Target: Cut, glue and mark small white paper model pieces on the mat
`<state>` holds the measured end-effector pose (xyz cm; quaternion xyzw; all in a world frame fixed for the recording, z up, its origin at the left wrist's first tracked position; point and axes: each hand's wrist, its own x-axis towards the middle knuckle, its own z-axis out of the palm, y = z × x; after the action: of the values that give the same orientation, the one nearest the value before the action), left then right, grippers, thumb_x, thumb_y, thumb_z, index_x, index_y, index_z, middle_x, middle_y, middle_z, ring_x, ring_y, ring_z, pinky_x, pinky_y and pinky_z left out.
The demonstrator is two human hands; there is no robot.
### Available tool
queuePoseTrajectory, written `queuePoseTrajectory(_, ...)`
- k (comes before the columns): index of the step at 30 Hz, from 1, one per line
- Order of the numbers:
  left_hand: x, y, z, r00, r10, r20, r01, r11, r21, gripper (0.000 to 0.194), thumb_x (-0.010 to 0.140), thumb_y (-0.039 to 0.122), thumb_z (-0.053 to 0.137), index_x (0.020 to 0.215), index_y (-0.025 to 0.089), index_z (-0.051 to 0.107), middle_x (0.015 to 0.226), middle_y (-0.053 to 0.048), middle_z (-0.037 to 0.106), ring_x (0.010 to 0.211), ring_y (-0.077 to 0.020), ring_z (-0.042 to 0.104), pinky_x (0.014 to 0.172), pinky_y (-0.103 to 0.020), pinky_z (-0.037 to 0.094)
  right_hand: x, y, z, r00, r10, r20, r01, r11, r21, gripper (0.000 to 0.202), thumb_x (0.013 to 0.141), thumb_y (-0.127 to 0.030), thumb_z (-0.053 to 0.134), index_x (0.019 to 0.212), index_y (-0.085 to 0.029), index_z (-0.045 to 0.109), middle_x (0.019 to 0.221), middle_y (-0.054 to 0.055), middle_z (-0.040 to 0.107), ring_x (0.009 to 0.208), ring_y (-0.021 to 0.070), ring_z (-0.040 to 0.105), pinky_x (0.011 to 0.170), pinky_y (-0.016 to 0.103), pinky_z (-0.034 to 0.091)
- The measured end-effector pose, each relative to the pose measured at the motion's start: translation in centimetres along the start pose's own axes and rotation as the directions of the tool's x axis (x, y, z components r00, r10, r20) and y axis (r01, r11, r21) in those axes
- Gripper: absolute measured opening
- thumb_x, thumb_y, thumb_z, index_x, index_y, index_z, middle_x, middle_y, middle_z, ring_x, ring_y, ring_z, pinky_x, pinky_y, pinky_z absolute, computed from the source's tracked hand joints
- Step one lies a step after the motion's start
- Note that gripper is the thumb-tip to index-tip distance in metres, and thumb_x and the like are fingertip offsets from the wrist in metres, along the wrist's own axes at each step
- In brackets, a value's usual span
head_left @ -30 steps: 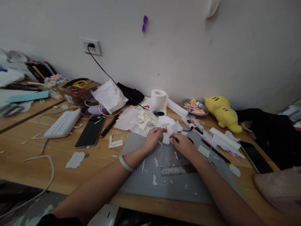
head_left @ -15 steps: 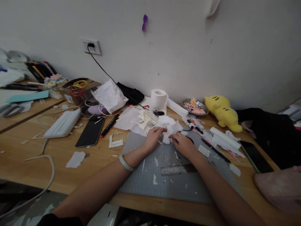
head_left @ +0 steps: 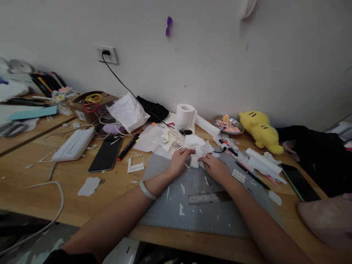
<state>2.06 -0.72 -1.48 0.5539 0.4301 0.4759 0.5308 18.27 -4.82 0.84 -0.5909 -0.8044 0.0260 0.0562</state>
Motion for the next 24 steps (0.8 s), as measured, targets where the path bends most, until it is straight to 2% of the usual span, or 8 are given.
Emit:
queuePoseTrajectory(8,0.0,0.1,0.0,1.000,0.007,0.008,-0.007,1.000,-0.007,0.031,0.074,0.036,0.046,0.079,0.014,0.067,0.087,-0.007,0.068,0.088,-0.0180,0.060,0.085,-0.029,0.042,0.1,1.1,0.3,0.998,-0.066,-0.019,0.067,0.993,0.095,0.033,0.082,-0.012,0.041,0.103,-0.026,0.063,0.089,0.005,0.057,0.069,0.0148,0.055,0.058,0.023,0.034)
queuePoseTrajectory(13,-0.2,0.3,0.0,0.999,0.027,0.043,-0.026,1.000,-0.016,0.030,0.074,0.037,0.048,0.080,0.015,0.068,0.088,-0.006,0.068,0.090,-0.0182,0.059,0.087,-0.029,0.040,0.1,1.1,0.5,0.989,-0.006,-0.147,0.049,0.956,0.290,0.029,0.082,-0.016,0.041,0.098,-0.024,0.064,0.089,0.005,0.059,0.075,0.0161,0.055,0.064,0.025,0.038)
queuePoseTrajectory(16,-0.4,0.6,0.0,0.995,0.043,0.091,-0.041,0.999,-0.021,0.030,0.072,0.039,0.052,0.078,0.015,0.068,0.086,-0.005,0.069,0.088,-0.0183,0.059,0.085,-0.029,0.040,0.4,0.5,0.7,0.965,0.099,-0.245,0.023,0.892,0.451,0.027,0.085,-0.028,0.040,0.098,-0.020,0.062,0.089,0.006,0.061,0.076,0.0164,0.054,0.067,0.027,0.041)
queuePoseTrajectory(18,-0.5,0.8,0.1,0.990,0.049,0.129,-0.047,0.999,-0.020,0.029,0.070,0.040,0.055,0.076,0.015,0.068,0.081,-0.004,0.069,0.084,-0.0184,0.059,0.081,-0.029,0.042,0.5,0.1,0.7,0.949,0.165,-0.270,0.013,0.832,0.555,0.029,0.084,-0.034,0.041,0.095,-0.018,0.062,0.088,0.006,0.062,0.070,0.0154,0.054,0.065,0.027,0.042)
queuePoseTrajectory(24,-0.6,1.1,0.3,0.977,0.046,0.207,-0.049,0.999,0.009,0.026,0.064,0.038,0.060,0.069,0.014,0.068,0.069,-0.002,0.067,0.070,-0.0153,0.057,0.070,-0.026,0.042,0.5,-0.5,0.7,0.942,0.266,-0.206,-0.015,0.645,0.764,0.032,0.076,-0.043,0.048,0.087,-0.016,0.062,0.079,0.005,0.063,0.064,0.0142,0.054,0.056,0.025,0.041)
